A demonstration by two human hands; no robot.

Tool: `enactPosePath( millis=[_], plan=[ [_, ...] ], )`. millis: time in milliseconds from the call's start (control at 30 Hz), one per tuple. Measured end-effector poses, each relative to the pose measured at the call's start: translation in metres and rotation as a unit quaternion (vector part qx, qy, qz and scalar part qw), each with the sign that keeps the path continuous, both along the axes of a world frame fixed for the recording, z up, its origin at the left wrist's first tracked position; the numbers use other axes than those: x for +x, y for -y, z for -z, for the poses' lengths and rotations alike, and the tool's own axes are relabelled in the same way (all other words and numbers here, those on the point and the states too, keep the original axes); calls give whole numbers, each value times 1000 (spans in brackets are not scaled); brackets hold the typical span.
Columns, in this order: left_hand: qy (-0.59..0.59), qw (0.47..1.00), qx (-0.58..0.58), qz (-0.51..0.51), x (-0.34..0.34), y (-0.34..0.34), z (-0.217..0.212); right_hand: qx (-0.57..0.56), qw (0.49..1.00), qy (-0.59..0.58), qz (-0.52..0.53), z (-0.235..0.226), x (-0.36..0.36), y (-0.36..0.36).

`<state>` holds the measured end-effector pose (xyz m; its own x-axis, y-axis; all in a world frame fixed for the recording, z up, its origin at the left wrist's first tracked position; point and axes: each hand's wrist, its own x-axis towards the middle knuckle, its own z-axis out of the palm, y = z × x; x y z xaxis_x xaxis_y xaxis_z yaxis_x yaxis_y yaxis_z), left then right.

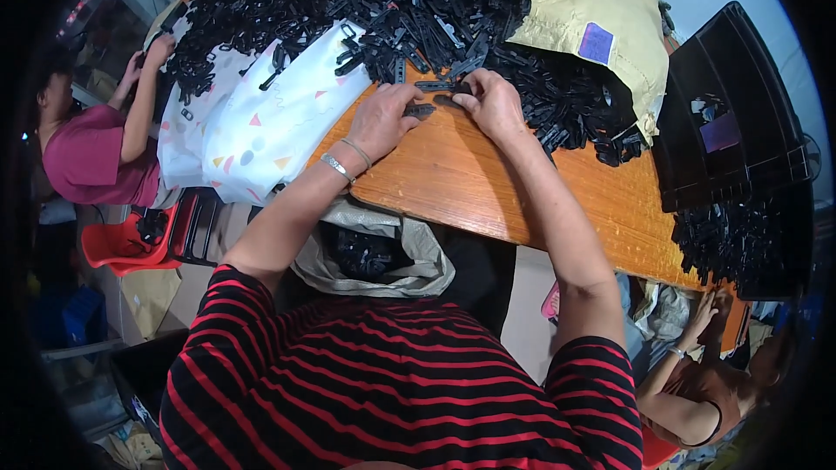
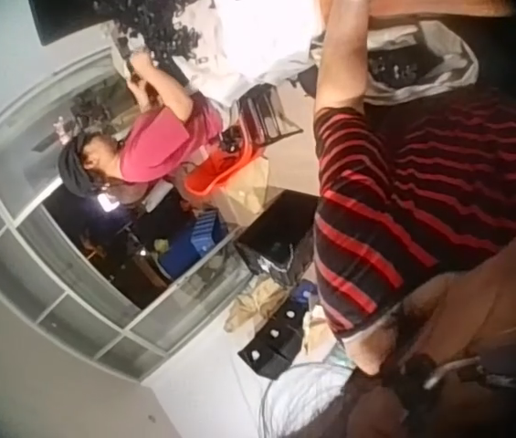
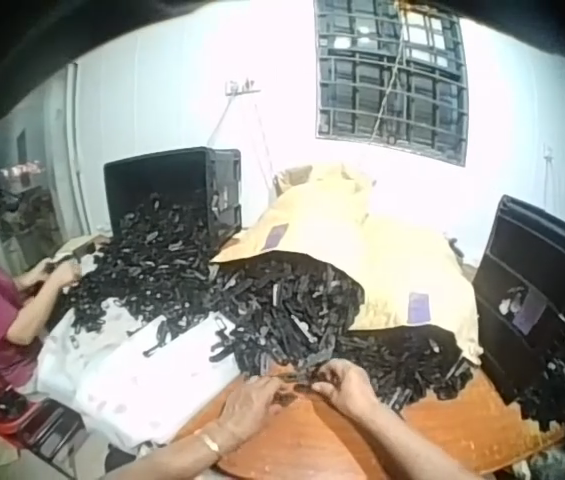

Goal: Manually assembling small black hardware components at a workbench.

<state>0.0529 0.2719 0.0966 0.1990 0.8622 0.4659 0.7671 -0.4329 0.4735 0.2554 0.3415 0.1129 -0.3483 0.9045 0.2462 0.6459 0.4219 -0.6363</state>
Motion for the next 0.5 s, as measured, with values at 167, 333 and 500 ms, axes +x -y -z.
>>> enactPosePath(
  millis=[167, 333, 500],
  plan=[
    [52, 998, 24, -9, -12, 2, 2, -166, 952, -259, 3, 1, -15, 39],
    [373, 909, -184, -14, -20, 6, -2, -111, 968, -220, -43, 35, -21, 74],
    [301, 925, -233, 14, -14, 17, -13, 31, 996, -24, -86, 20, -17, 79]
  ],
)
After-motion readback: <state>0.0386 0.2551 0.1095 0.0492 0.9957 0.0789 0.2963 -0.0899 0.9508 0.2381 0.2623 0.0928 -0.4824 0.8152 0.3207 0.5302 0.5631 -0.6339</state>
